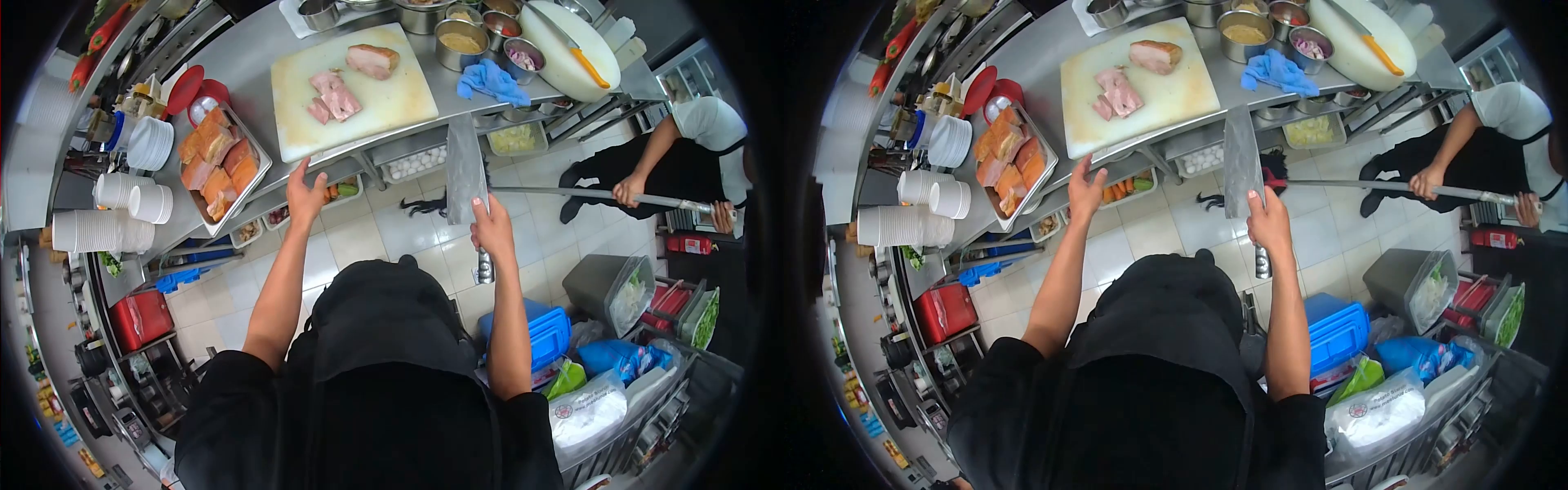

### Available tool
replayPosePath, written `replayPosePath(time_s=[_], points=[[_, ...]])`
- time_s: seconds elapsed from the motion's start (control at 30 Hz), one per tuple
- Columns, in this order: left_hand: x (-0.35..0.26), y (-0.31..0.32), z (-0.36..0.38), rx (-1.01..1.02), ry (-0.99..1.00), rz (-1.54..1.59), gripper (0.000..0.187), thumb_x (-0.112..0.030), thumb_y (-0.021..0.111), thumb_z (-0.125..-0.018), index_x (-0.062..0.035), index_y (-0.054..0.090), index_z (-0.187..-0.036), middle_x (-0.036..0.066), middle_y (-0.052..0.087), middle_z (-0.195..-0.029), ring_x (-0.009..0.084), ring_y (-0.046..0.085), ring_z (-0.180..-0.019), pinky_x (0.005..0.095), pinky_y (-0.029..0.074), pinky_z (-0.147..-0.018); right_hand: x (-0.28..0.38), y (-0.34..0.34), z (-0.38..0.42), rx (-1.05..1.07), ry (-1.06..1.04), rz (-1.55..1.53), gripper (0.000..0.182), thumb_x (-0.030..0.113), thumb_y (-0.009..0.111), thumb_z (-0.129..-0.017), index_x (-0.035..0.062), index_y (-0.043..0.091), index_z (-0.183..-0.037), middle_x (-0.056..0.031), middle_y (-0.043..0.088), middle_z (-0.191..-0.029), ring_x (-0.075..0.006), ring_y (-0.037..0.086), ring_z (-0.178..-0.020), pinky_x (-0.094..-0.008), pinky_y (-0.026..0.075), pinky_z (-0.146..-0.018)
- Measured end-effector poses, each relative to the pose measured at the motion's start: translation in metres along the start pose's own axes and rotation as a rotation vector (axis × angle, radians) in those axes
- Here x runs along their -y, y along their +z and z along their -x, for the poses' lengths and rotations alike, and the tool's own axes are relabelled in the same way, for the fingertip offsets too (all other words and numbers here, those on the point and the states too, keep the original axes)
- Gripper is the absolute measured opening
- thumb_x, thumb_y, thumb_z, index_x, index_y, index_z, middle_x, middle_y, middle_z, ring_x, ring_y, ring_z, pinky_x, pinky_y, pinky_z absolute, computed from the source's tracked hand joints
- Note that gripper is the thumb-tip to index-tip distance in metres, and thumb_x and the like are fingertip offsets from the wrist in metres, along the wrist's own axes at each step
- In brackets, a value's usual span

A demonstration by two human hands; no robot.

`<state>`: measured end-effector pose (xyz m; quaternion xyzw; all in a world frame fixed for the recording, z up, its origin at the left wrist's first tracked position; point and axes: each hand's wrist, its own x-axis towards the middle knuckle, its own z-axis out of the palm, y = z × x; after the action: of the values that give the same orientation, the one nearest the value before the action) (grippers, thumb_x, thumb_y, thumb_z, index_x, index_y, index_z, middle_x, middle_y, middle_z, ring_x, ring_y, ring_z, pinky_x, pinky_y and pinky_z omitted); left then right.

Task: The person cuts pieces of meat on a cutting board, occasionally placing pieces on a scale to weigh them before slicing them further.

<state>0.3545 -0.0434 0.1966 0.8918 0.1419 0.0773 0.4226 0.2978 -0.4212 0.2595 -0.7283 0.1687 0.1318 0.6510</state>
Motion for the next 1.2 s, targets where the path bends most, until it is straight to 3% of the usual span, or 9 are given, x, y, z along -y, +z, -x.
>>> replayPosePath(time_s=[0.27,0.37,0.43,0.47,0.57,0.63,0.73,1.03,1.2], points=[[-0.005,0.002,-0.014,-0.041,0.09,0.004,0.063,-0.025,0.073,-0.081,-0.0024,0.049,-0.135,0.021,0.053,-0.131,0.0302,0.052,-0.122,0.0387,0.042,-0.102,-0.003,0.024,-0.004,0.039,0.026,-0.007,0.026,0.031,0.051,-0.099,0.0058,0.051,-0.097,-0.0009,0.042,-0.051,-0.0104,0.041,-0.036,-0.0279,0.033,-0.032],[-0.021,0.009,-0.043,-0.038,0.233,0.023,0.072,-0.033,0.078,-0.075,-0.004,0.05,-0.134,0.024,0.049,-0.131,0.0368,0.048,-0.122,0.0419,0.039,-0.103,-0.006,0.042,-0.013,0.095,0.039,-0.046,0.027,0.033,0.052,-0.099,0.0067,0.051,-0.098,-0.0013,0.043,-0.051,-0.011,0.042,-0.035,-0.0278,0.033,-0.032],[-0.029,0.02,-0.07,-0.029,0.277,-0.037,0.085,-0.037,0.081,-0.071,-0.0038,0.043,-0.139,0.029,0.037,-0.139,0.0405,0.039,-0.13,0.043,0.035,-0.107,-0.005,0.058,-0.021,0.157,0.102,-0.055,0.024,0.031,0.051,-0.099,0.007,0.052,-0.1,-0.0011,0.045,-0.054,-0.0104,0.043,-0.037,-0.0279,0.035,-0.033],[-0.037,0.023,-0.082,0.031,0.215,0.036,0.096,-0.04,0.084,-0.066,-0.0042,0.038,-0.142,0.033,0.022,-0.145,0.0473,0.029,-0.134,0.0453,0.032,-0.11,-0.004,0.066,-0.026,0.172,0.093,-0.052,0.024,0.031,0.051,-0.099,0.0073,0.052,-0.101,-0.0014,0.045,-0.054,-0.0105,0.043,-0.037,-0.0279,0.035,-0.033],[-0.039,0.054,-0.118,-0.097,0.347,-0.023,0.101,-0.041,0.086,-0.063,-0.0063,0.035,-0.144,0.035,0.014,-0.147,0.0528,0.022,-0.135,0.0514,0.029,-0.11,0.002,0.089,-0.039,0.157,0.109,-0.023,0.024,0.031,0.05,-0.099,0.0069,0.051,-0.098,-0.0021,0.045,-0.053,-0.0111,0.043,-0.037,-0.028,0.035,-0.033],[-0.039,0.062,-0.145,-0.077,0.407,-0.145,0.094,-0.038,0.086,-0.064,-0.0079,0.041,-0.141,0.039,0.013,-0.146,0.0522,0.028,-0.132,0.0494,0.029,-0.11,0.006,0.1,-0.048,0.139,0.107,-0.002,0.025,0.031,0.05,-0.1,0.0065,0.05,-0.096,-0.0023,0.044,-0.052,-0.0113,0.043,-0.036,-0.0282,0.035,-0.033],[-0.01,0.077,-0.2,-0.107,0.611,-0.143,0.075,-0.033,0.085,-0.064,-0.0169,0.055,-0.131,0.034,0.017,-0.146,0.0509,0.026,-0.129,0.0563,0.029,-0.107,0.016,0.111,-0.058,0.099,0.116,0.016,0.025,0.03,0.05,-0.099,0.0067,0.046,-0.092,-0.0005,0.041,-0.052,-0.0106,0.04,-0.036,-0.0274,0.033,-0.033],[-0.014,0.071,-0.328,-0.019,0.69,-0.125,0.066,-0.026,0.082,-0.07,-0.0208,0.054,-0.129,0.029,0.024,-0.144,0.049,0.03,-0.128,0.0555,0.031,-0.106,0.056,0.138,-0.079,-0.096,0.157,-0.012,0.027,0.031,0.051,-0.1,0.0052,0.049,-0.092,-0.0005,0.042,-0.051,-0.0102,0.041,-0.036,-0.0272,0.032,-0.033],[-0.039,0.058,-0.328,0.011,0.676,-0.229,0.059,-0.03,0.078,-0.074,-0.0185,0.055,-0.128,0.029,0.025,-0.144,0.047,0.03,-0.129,0.0547,0.033,-0.105,0.072,0.138,-0.097,-0.154,0.134,0.052,0.028,0.03,0.051,-0.099,0.0048,0.048,-0.089,-0.0004,0.042,-0.049,-0.0099,0.042,-0.035,-0.0271,0.032,-0.033]])
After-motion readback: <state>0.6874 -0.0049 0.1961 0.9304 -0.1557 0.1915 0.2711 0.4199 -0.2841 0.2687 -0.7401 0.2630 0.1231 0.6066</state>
